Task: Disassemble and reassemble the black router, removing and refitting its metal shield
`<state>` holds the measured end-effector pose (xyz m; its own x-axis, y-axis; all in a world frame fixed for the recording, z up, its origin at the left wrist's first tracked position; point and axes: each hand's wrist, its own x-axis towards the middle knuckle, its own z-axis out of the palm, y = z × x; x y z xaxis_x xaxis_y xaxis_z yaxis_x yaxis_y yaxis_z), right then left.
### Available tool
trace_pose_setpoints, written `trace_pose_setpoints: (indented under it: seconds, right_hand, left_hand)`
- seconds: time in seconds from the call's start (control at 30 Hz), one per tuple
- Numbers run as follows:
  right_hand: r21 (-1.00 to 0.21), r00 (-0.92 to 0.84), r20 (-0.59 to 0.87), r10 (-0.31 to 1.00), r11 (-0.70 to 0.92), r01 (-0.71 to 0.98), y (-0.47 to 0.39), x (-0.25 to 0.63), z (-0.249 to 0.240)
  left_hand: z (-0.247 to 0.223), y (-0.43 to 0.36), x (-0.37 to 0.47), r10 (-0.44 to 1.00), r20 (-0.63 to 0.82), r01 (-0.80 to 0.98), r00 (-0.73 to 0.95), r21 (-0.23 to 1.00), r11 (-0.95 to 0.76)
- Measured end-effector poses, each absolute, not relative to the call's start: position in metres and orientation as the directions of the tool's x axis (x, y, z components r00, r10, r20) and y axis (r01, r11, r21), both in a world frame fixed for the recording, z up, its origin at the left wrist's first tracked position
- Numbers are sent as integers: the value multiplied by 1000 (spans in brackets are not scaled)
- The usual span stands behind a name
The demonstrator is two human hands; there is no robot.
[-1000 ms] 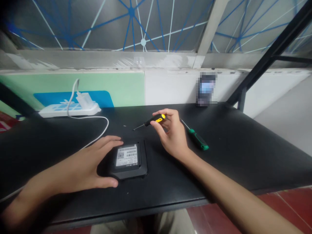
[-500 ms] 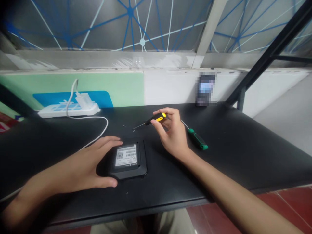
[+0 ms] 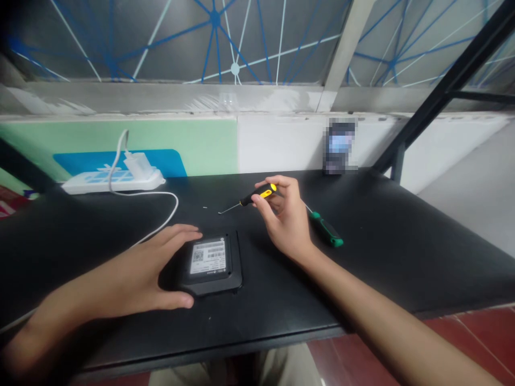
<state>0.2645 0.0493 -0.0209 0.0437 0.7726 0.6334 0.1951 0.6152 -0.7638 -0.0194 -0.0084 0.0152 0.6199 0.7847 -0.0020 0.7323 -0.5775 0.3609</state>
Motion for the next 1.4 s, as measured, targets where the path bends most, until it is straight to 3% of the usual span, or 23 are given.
trace_pose_setpoints:
  seconds: [0.73,1.0,1.17,1.4]
  right_hand:
    - [-790,16,587,810,568,229,52,262,-24]
    - [-793,89,605,791,588,159,53,264,-19]
    - [-859,176,510,842,508,58,58,272,-14]
    - [-920,124,377,918,386,-58,54,272,-9]
  left_hand:
    - [17,-9,-19,785,-12,734,620,364,-574]
    - [18,-9,-18,786,-31,743,618,349,-571]
    - [16,-8,-20,790,3,738,614,355,-574]
    - [12,-4,-24,816,-32,783,577,308,-541]
